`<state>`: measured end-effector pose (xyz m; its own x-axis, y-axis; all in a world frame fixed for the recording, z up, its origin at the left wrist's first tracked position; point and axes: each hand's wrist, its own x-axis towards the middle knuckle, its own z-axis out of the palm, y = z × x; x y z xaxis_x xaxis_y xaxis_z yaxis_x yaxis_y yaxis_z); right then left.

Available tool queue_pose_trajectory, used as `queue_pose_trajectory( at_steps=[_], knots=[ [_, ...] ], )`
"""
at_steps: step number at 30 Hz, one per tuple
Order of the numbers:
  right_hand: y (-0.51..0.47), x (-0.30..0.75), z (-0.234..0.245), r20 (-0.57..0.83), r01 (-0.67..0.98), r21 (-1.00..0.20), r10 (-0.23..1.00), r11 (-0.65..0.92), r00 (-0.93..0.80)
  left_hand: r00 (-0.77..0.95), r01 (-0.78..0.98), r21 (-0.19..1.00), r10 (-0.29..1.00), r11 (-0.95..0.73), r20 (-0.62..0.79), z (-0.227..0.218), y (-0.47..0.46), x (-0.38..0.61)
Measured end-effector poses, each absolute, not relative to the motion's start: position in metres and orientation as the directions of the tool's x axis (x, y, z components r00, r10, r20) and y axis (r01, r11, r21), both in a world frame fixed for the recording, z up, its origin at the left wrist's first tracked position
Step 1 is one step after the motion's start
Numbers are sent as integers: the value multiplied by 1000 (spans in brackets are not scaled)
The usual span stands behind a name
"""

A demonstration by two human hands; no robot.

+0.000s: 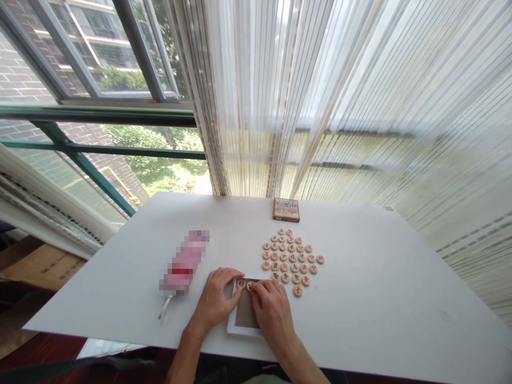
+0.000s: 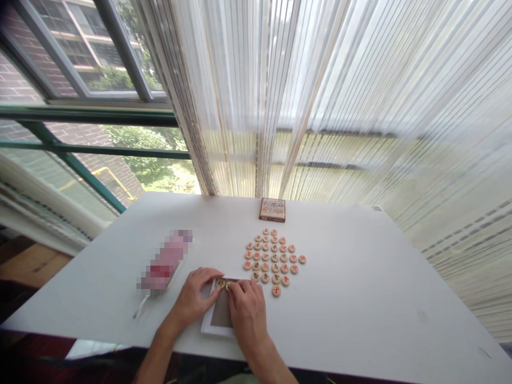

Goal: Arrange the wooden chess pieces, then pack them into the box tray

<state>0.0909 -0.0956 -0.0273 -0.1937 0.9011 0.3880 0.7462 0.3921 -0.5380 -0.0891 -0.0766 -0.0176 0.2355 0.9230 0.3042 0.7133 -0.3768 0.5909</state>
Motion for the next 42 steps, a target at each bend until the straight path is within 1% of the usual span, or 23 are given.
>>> queue_pose_trajectory(
  at_steps=[10, 21, 31, 36, 42],
  knots=[
    [-98, 89, -23, 369, 757, -537, 910, 373, -186, 237, 725, 578, 923, -375, 303, -15, -77, -89],
    [-97, 86, -26, 408, 771, -493, 890, 404, -205, 245, 715, 583, 920, -385, 306, -16, -76, -89],
    [-96, 87, -25, 414, 752, -522, 890, 403, -190, 238, 720, 577, 918, -386, 317, -18, -75, -89],
    [-96, 87, -25, 385, 767, -520, 904, 377, -183, 239, 721, 578, 920, -382, 310, -18, -76, -90],
    [-95, 86, -24, 396, 762, -525, 901, 380, -177, 242, 718, 582, 921, -381, 304, -16, -77, -89]
  ],
)
